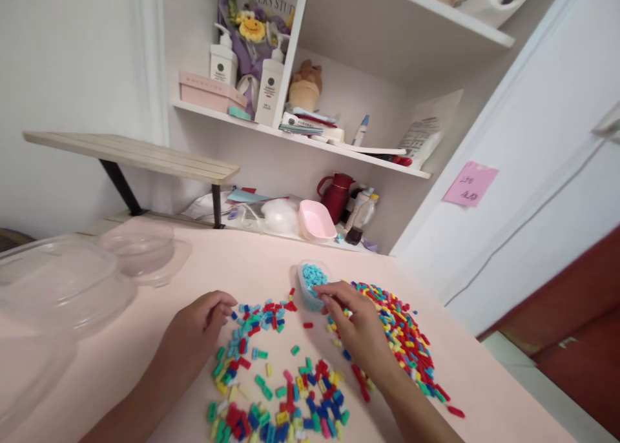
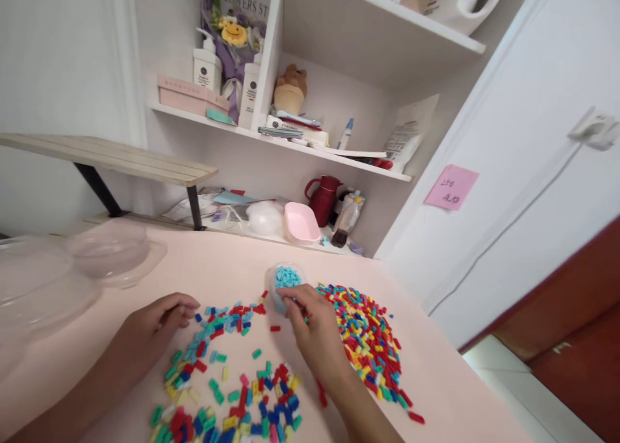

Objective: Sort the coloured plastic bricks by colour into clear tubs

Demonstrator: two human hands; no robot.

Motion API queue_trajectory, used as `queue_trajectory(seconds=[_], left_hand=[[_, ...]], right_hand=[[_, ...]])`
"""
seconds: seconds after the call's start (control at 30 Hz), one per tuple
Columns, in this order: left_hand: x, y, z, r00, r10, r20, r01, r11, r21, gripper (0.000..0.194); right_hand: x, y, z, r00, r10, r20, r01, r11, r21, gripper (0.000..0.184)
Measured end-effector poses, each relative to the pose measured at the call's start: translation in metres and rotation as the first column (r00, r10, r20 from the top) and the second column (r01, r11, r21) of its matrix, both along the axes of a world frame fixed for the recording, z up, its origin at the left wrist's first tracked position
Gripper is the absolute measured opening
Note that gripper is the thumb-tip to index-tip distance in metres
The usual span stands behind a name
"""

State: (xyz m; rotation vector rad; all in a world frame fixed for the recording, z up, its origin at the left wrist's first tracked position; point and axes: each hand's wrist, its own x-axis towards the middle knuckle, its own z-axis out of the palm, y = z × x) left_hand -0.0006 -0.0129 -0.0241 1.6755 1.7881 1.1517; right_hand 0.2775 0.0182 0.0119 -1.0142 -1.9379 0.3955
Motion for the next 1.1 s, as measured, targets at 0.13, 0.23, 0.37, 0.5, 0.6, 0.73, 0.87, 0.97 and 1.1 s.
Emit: queue_trajectory(seconds=[0.13, 0.23, 0.37, 0.5, 0.6, 0.73, 0.87, 0.97, 1.1], left_hand=[[0.005, -0.002, 0.004, 0.997, -0.022, -0.078, 0.025, 0.999, 0.043, 0.027], [0.006, -0.001, 0.001, 0.992, -0.035, -0.123, 0.044, 0.997, 0.070, 0.028], [0.006, 0.000, -0.003, 0.990, -0.060, -0.131, 0.071, 0.994, 0.088, 0.027], [0.006, -0.001, -0.001, 0.990, -0.070, -0.120, 0.080, 0.994, 0.080, 0.027], [0.007, -0.001, 0.000, 0.989, -0.082, -0.124, 0.091, 0.993, 0.072, 0.028], [0.006, -0.001, -0.001, 0.987, -0.090, -0.132, 0.099, 0.993, 0.062, 0.028], [0.005, 0.000, -0.001, 0.986, -0.088, -0.142, 0.097, 0.993, 0.061, 0.028], [0.005, 0.000, 0.001, 0.987, -0.073, -0.142, 0.082, 0.995, 0.055, 0.027], [0.006, -0.001, 0.007, 0.989, -0.054, -0.137, 0.063, 0.996, 0.064, 0.026]], right_hand=[[-0.024, -0.020, -0.003, 0.949, 0.271, 0.163, -0.266, 0.962, -0.055, 0.033], [-0.038, -0.029, -0.009, 0.877, 0.366, 0.310, -0.358, 0.930, -0.085, 0.041], [-0.047, -0.031, -0.019, 0.825, 0.347, 0.446, -0.353, 0.933, -0.072, 0.041], [-0.053, -0.026, -0.028, 0.825, 0.270, 0.496, -0.278, 0.959, -0.059, 0.034], [-0.058, -0.023, -0.033, 0.850, 0.220, 0.479, -0.219, 0.974, -0.058, 0.028], [-0.061, -0.021, -0.035, 0.882, 0.224, 0.415, -0.223, 0.974, -0.052, 0.016], [-0.063, -0.024, -0.032, 0.907, 0.256, 0.334, -0.245, 0.967, -0.076, 0.017], [-0.064, -0.026, -0.030, 0.925, 0.287, 0.250, -0.262, 0.956, -0.130, 0.020], [-0.061, -0.026, -0.029, 0.937, 0.311, 0.162, -0.282, 0.943, -0.179, 0.017]])
